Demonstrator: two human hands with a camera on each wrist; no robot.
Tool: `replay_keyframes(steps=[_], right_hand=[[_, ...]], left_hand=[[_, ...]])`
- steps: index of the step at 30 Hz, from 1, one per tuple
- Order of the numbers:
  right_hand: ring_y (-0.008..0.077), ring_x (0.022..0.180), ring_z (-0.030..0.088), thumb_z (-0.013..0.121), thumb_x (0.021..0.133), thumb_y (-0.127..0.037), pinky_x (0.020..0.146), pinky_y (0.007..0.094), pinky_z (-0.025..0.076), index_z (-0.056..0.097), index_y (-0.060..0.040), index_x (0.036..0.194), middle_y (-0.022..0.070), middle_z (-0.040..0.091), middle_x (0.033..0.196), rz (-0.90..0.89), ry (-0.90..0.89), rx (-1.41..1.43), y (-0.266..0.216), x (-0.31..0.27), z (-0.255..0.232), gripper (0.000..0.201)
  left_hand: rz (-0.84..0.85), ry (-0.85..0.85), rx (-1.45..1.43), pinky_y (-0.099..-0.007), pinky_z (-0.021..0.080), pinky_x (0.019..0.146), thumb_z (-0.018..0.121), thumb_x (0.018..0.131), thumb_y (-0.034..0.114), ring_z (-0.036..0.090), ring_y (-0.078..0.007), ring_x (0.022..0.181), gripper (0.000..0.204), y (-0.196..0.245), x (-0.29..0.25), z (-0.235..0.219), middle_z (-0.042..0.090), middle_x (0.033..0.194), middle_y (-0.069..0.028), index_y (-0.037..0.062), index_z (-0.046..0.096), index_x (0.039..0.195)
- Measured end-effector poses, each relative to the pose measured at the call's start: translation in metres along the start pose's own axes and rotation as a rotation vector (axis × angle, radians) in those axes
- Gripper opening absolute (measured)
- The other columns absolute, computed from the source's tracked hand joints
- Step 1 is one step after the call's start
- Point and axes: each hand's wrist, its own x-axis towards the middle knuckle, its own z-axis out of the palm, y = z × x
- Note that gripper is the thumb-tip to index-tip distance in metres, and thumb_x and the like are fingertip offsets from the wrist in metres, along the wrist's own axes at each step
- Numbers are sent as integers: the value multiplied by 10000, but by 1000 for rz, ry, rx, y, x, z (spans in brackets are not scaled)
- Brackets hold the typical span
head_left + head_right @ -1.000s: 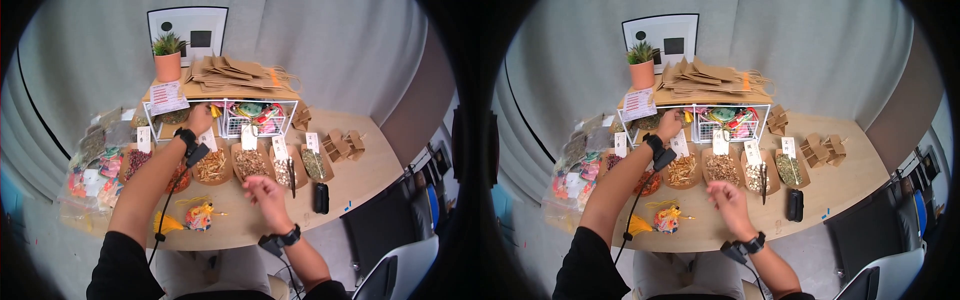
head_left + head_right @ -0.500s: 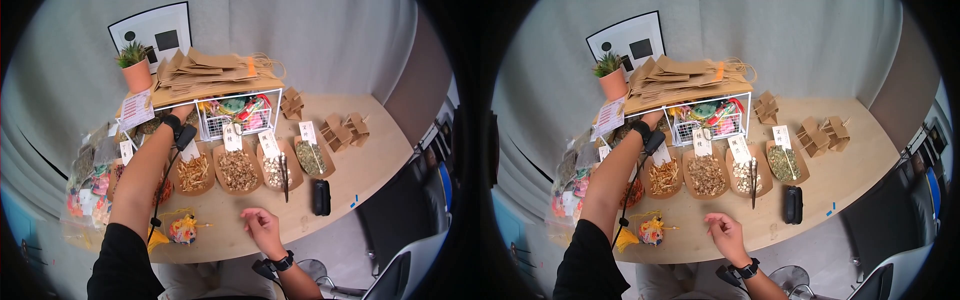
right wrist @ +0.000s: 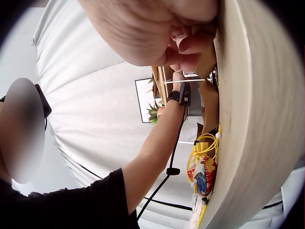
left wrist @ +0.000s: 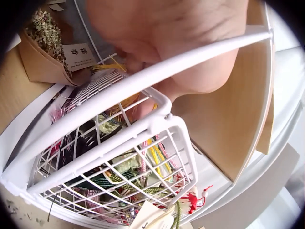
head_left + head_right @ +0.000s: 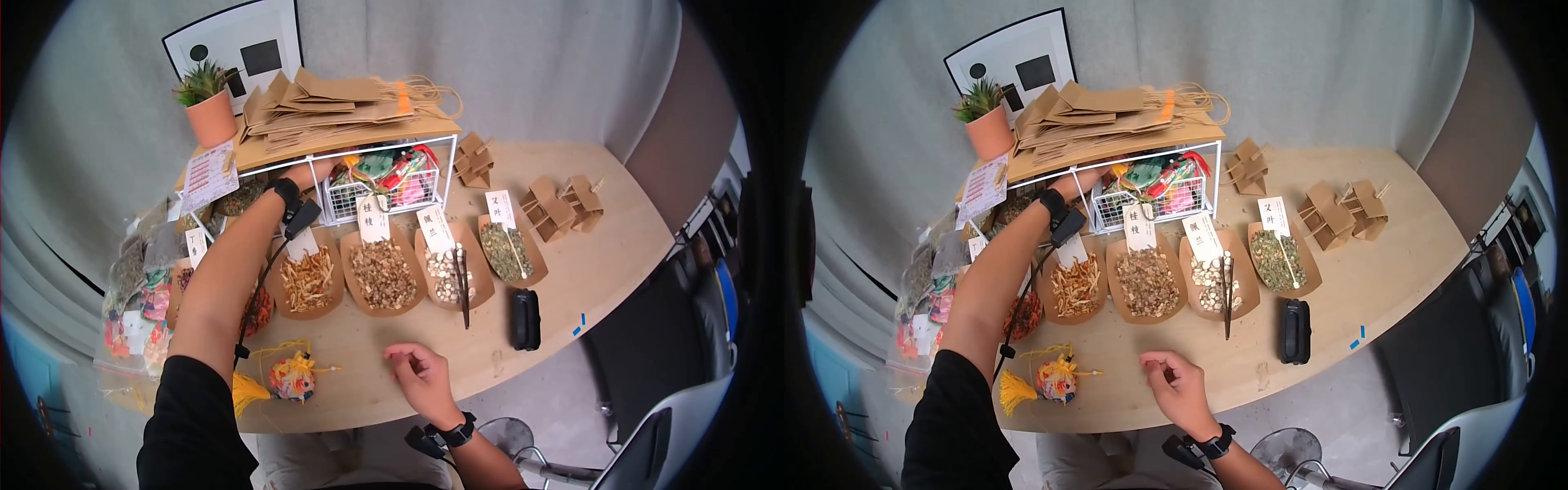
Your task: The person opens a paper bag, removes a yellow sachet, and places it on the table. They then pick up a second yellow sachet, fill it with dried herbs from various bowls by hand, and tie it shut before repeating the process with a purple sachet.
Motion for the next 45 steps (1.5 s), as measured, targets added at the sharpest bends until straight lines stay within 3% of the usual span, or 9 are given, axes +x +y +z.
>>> replay_keyframes(steps=[7, 12, 24, 36, 39, 40, 43, 44, 45], right_hand=[[17, 635, 521, 539, 964, -40, 573, 181, 409, 672, -5, 1014, -28, 618, 746, -18, 4, -26, -3, -1, 1, 146], [19, 647, 516, 538, 957, -18, 574, 186, 414, 674, -1, 1013, -18, 638, 798, -28, 5, -27, -3, 0, 2, 148], [16, 634, 504, 539, 957, -13, 558, 184, 402, 676, 6, 1003, -19, 630, 775, -48, -7, -78, -3, 1, 2, 146], [20, 647, 527, 574, 937, -30, 566, 189, 440, 681, 18, 998, 1, 640, 766, -43, 2, -68, -4, 0, 2, 132], [18, 647, 521, 573, 937, -31, 564, 186, 434, 681, 15, 1000, -3, 639, 769, -63, 10, -67, -1, 1, 2, 133], [14, 642, 512, 561, 946, -36, 556, 184, 418, 680, 11, 996, -15, 632, 771, -68, 17, -66, -2, 1, 3, 138], [7, 626, 497, 540, 966, -55, 537, 179, 388, 678, -4, 986, -39, 618, 774, -65, 27, -67, 1, -1, 4, 148], [9, 622, 502, 543, 969, -63, 534, 179, 391, 677, -10, 982, -39, 619, 773, -56, 27, -73, 4, 0, 2, 145], [11, 618, 506, 546, 972, -70, 532, 179, 393, 677, -16, 979, -39, 619, 772, -48, 18, -78, 5, 1, 2, 142]], left_hand=[[1, -214, -97, -316, 504, 760, 497, 1023, 315, 581, -133, 762, 369, -17, 30, 12, 658, 933, -58, 59, 603, 1266], [147, -61, 237, -283, 496, 675, 466, 1033, 261, 528, -115, 685, 330, -23, 37, 19, 644, 879, -56, 61, 615, 1248], [20, -115, -270, -284, 512, 944, 454, 1035, 273, 615, -214, 1071, 356, -17, 26, 22, 663, 1124, -123, 5, 599, 1221], [-24, -47, -17, -361, 476, 850, 481, 1005, 428, 617, -204, 927, 437, -35, 18, 14, 668, 1123, -116, 101, 585, 1277], [-167, 42, 40, -364, 425, 998, 484, 1017, 331, 568, -264, 1160, 396, 19, -26, -7, 609, 1281, -142, 89, 561, 1321], [2, 136, 9, -357, 441, 968, 509, 1007, 336, 589, -281, 1125, 401, -26, -16, 1, 623, 1257, -136, 87, 555, 1318], [-45, 25, 180, -348, 454, 942, 532, 988, 254, 609, -294, 1076, 363, -27, -38, -12, 638, 1212, -152, 65, 557, 1296], [140, 41, 56, -338, 465, 912, 540, 928, 129, 624, -318, 1019, 349, -41, -43, -8, 646, 1159, -172, 18, 566, 1258], [-59, -137, 275, -366, 459, 945, 529, 857, 48, 608, -343, 1057, 399, 20, -72, -33, 636, 1154, -208, -24, 557, 1249]])
